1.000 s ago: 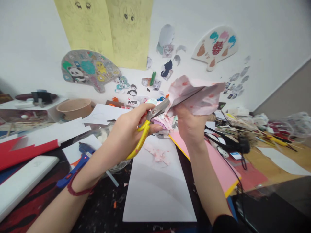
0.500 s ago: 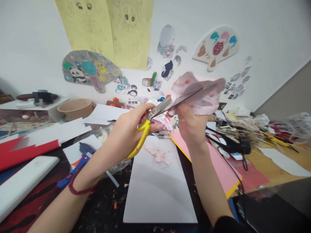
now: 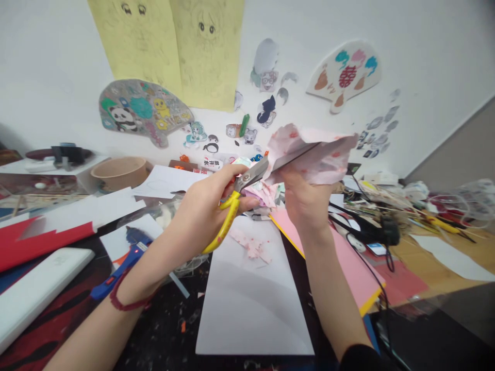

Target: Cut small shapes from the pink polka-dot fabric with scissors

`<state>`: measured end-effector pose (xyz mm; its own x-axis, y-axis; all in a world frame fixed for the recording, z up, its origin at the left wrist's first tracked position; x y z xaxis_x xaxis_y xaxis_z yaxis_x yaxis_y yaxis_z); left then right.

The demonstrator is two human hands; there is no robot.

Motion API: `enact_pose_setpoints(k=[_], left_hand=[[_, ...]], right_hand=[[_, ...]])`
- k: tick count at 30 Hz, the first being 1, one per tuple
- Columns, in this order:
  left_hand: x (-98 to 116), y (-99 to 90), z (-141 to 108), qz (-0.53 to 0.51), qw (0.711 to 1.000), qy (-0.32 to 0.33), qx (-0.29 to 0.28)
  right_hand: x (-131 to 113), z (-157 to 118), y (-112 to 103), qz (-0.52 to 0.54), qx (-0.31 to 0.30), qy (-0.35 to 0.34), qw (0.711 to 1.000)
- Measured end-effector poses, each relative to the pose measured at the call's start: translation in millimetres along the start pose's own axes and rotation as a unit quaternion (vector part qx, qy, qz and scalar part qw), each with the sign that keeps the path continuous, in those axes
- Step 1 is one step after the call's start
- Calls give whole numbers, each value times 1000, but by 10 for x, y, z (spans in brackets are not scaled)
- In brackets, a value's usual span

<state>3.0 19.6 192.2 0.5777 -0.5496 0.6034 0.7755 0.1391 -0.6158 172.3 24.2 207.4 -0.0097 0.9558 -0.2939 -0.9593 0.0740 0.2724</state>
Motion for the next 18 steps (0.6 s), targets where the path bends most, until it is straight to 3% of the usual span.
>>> enact_pose_setpoints(k=[6,18], left_hand=[[0,5,1,-3,1000,7,0],[51,-44,-24,-3,999,30,15]], right_hand=[[28,-30,-18,-11,12,2,1000],[-47,-2,-4,-12,-28,-10,999]])
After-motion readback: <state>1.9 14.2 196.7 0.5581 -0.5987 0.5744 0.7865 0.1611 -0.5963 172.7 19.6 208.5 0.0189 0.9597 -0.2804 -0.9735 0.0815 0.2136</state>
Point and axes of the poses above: each hand's wrist, its own z-axis towards the middle knuckle, its own y-axis out of the palm, x = y × z, the point moved 10 cm from there along z, towards the middle knuckle, and after that the axes turned 12 degrees about -y, right-handed, at the moved point
